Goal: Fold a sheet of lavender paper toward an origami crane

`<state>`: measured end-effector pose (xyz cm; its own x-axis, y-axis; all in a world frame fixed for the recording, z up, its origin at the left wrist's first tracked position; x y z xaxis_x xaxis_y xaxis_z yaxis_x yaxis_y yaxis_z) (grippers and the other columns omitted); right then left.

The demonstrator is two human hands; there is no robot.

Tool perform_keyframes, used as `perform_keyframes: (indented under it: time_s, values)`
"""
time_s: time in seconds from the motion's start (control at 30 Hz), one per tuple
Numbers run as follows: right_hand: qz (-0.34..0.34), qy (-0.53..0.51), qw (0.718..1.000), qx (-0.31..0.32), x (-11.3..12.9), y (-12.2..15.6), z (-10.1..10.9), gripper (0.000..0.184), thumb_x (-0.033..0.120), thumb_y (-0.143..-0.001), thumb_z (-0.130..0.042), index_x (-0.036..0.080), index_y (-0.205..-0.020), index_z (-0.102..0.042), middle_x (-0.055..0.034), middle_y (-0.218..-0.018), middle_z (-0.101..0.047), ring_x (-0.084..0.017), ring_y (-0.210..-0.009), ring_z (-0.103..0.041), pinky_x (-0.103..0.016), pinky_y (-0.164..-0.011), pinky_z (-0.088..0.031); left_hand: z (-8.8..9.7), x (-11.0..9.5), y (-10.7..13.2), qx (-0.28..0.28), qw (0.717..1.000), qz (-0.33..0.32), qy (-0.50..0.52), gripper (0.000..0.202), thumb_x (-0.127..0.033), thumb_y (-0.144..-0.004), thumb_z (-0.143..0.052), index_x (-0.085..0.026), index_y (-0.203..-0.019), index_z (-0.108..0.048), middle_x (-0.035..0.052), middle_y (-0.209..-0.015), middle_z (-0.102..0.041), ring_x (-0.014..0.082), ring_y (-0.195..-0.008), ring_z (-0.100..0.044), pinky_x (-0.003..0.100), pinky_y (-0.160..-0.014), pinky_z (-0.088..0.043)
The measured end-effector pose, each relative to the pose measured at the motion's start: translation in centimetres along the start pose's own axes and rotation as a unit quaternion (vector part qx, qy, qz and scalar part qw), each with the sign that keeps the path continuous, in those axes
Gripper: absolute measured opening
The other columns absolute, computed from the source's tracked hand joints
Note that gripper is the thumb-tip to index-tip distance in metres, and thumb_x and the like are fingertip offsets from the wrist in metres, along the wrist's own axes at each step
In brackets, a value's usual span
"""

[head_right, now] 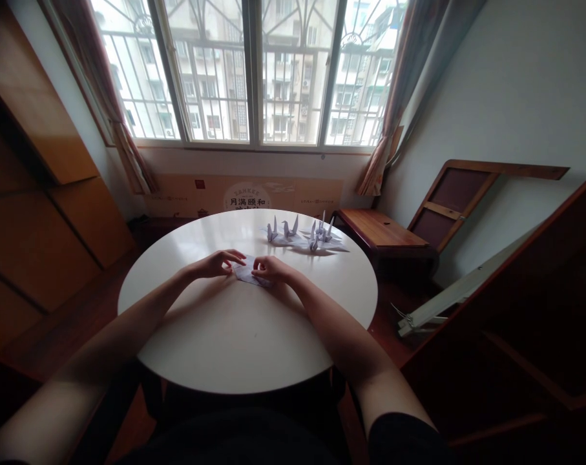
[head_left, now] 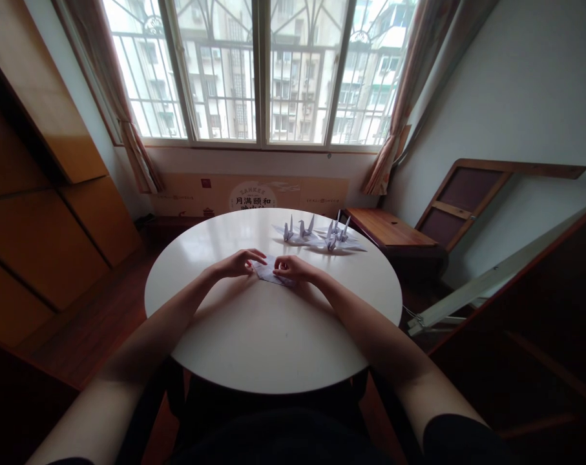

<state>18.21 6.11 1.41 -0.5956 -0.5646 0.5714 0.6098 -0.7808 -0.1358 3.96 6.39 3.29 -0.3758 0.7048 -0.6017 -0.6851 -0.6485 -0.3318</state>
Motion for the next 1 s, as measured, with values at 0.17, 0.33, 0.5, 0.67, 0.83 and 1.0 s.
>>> perform_keyframes:
  time_s: [0.17,0.33,0.5,0.67,0.83,1.0]
  values:
    - [-0.001,0.004,1.000,-0.001,0.3,0.1,0.1,0.019,0.029,-0.080,-0.064,0.013,-0.089,-0.067,0.0004,-0.070,-0.056,-0.010,-0.061,-0.048,-0.021,-0.058,-0.035,0.2,0.1,-0.2,-0.039,0.999,-0.008,0.029,0.035,-0.022,-0.069,-0.072,-0.020,-0.104,-0.074,0.0140,-0.115,-0.064,0.0222,-0.094,-0.065,0.032,-0.074,-0.058]
    - [-0.001,0.002,1.000,0.000,0.4,0.2,0.2,0.017,0.027,-0.080,-0.065,0.013,-0.089,-0.067,0.0002,-0.070,-0.056,-0.010,-0.061,-0.048,-0.021,-0.058,-0.035,0.2,-0.3,-0.1,-0.033,0.999,-0.027,0.032,0.033,-0.019,-0.072,-0.066,-0.020,-0.104,-0.073,0.0125,-0.115,-0.064,0.0231,-0.103,-0.063,0.037,-0.087,-0.055]
    - [-0.011,-0.008,1.000,-0.001,0.3,0.2,0.1,0.017,0.027,-0.080,-0.064,0.013,-0.089,-0.067,0.0005,-0.069,-0.057,-0.010,-0.061,-0.048,-0.021,-0.058,-0.035,-0.1,-1.0,0.1,0.015,0.999,-0.036,0.007,0.040,-0.018,-0.064,-0.077,-0.021,-0.104,-0.074,0.0112,-0.112,-0.068,0.0249,-0.104,-0.063,0.039,-0.095,-0.048]
    - [-0.017,-0.005,1.000,0.001,0.7,0.3,0.2,0.015,0.026,-0.080,-0.064,0.013,-0.087,-0.066,0.0012,-0.068,-0.054,-0.009,-0.059,-0.046,-0.020,-0.057,-0.034,-0.4,-1.3,0.1,0.044,0.999,-0.010,0.024,0.026,-0.029,-0.070,-0.077,-0.019,-0.093,-0.077,0.0082,-0.091,-0.075,0.0240,-0.088,-0.068,0.034,-0.084,-0.051]
    - [-0.019,-0.006,1.000,0.001,0.9,0.4,0.3,0.015,0.026,-0.080,-0.064,0.013,-0.087,-0.066,0.0013,-0.067,-0.053,-0.009,-0.059,-0.046,-0.021,-0.057,-0.035,-0.8,-1.6,0.1,0.055,0.997,-0.021,0.046,0.020,-0.035,-0.073,-0.075,-0.019,-0.084,-0.078,0.0099,-0.093,-0.075,0.0227,-0.087,-0.069,0.033,-0.083,-0.051]
    - [-0.017,-0.002,1.000,0.004,0.8,0.4,0.2,0.015,0.026,-0.081,-0.064,0.013,-0.087,-0.066,0.0015,-0.067,-0.053,-0.009,-0.059,-0.046,-0.021,-0.056,-0.034,-0.7,-1.4,0.0,0.051,0.997,-0.023,0.061,0.024,-0.038,-0.073,-0.075,-0.018,-0.086,-0.077,0.0114,-0.096,-0.074,0.0236,-0.089,-0.068,0.035,-0.084,-0.050]
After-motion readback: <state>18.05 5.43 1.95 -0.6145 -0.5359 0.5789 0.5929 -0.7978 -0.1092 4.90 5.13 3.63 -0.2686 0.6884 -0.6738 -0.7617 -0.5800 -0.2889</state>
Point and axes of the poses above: each hand's wrist, its own y-axis away from the middle knuckle, its own z-axis out of the back of the hand, x = y × z, the point moved 8 cm from there along -y, towards the middle knuckle
